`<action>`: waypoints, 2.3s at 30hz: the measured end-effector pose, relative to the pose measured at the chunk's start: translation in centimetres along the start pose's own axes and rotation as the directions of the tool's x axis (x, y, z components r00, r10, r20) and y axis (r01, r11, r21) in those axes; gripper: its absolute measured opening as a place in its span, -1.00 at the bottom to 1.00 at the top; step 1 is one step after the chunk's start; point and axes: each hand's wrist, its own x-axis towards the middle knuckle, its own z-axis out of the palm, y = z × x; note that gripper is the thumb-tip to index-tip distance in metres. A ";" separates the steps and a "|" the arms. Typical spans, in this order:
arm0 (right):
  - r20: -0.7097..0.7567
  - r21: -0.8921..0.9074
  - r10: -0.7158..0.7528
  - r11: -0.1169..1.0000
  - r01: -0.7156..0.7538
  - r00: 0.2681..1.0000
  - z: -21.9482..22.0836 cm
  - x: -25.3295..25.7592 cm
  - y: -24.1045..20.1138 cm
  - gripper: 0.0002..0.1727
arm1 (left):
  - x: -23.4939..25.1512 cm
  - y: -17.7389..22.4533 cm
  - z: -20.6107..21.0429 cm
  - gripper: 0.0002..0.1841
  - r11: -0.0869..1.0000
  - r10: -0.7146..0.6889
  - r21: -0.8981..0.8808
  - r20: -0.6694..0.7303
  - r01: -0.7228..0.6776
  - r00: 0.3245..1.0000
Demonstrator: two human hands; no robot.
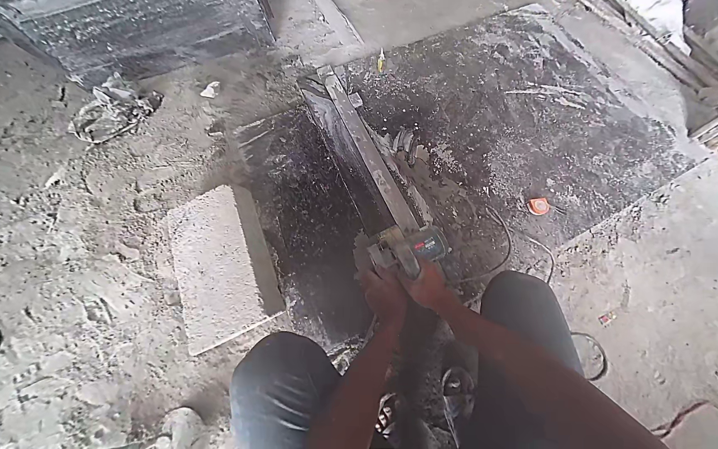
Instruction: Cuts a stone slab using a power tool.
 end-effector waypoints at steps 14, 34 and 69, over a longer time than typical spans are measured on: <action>0.050 0.007 0.085 0.996 -0.085 0.995 -0.8 -4.3 1.3 -0.62 | -4.4 -1.4 -2.0 -0.43 0.995 -0.096 -0.009 0.137 0.098 0.986; 0.098 -0.018 0.162 0.987 -0.161 0.982 -2.2 -8.0 1.5 -0.69 | -8.4 -1.5 -3.0 -0.43 0.975 -0.218 0.090 0.187 0.204 0.958; 0.075 -0.110 0.152 0.983 -0.144 0.985 -2.5 -14.0 4.9 -0.38 | -14.0 -5.1 -2.0 -0.37 0.985 -0.068 0.170 0.200 0.034 0.977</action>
